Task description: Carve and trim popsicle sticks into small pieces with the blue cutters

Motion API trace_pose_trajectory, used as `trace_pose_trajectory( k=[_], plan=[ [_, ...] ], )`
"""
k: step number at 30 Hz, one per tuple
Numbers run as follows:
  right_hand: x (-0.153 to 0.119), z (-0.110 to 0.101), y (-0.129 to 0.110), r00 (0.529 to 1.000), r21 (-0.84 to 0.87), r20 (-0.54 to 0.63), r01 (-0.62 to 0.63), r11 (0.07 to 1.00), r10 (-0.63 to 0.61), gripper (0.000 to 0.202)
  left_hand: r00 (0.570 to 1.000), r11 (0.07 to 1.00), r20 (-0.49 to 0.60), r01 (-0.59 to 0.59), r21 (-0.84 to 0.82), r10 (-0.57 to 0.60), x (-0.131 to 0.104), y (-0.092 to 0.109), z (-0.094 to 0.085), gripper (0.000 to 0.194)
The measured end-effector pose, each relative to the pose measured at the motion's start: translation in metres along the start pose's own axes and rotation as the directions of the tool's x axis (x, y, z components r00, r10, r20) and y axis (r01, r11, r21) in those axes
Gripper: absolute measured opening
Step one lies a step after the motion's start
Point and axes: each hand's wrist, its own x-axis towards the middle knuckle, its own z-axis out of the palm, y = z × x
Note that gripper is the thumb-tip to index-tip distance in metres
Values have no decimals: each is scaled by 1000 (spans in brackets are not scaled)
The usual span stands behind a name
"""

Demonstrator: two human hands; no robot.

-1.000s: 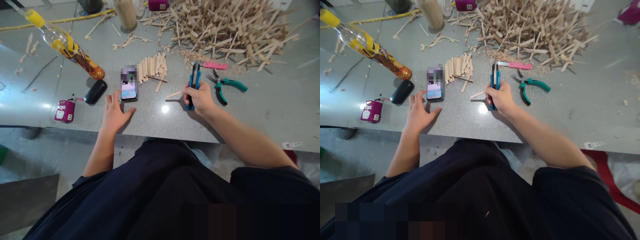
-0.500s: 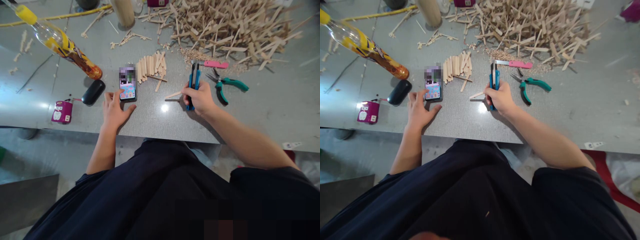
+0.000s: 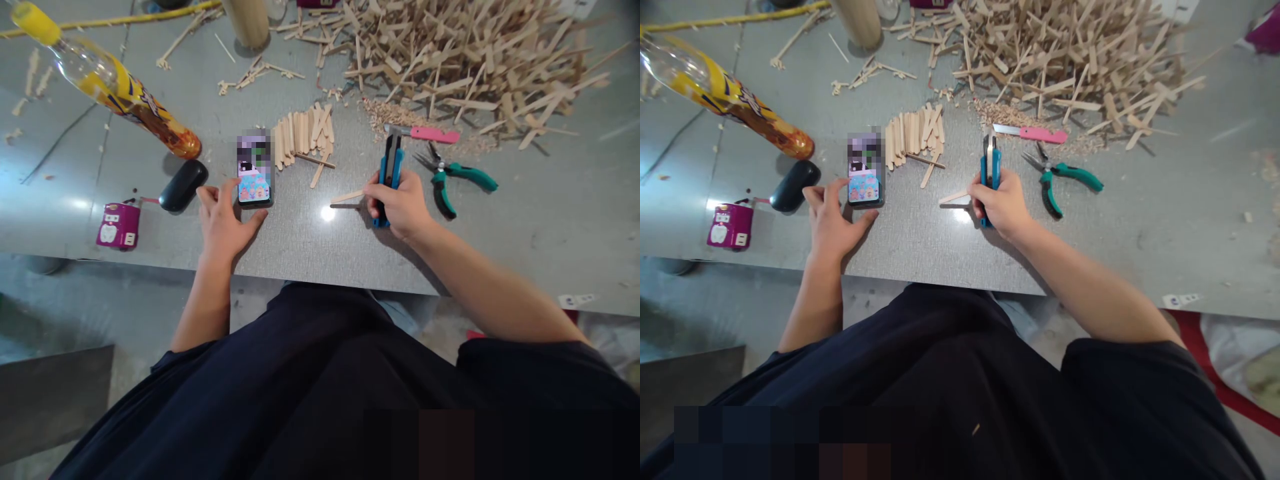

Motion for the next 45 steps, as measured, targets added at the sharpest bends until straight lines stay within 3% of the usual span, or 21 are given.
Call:
trace_pose_trajectory(
  k=[11,18,25,41,45],
  plan=[
    [-2,0,-5,999,-22,16,-34,999,34,34,1000,999,-5,-15,40,15,-1,-4,3,73],
    [-3,2,-8,999,-12,3,-44,999,45,34,999,1000,-31,20,3,-20,5,-2,3,94],
    [-3,2,-7,998,8,3,-62,998,62,32,999,1000,-33,11,17,-11,9,2,3,83],
    [-5,1,-10,993,23,40,-109,994,108,34,994,999,96,-50,17,48,9,6,1,79],
    [-6,2,-12,993,28,42,-113,993,112,30,996,998,68,-63,13,62,8,3,2,82]
  ],
)
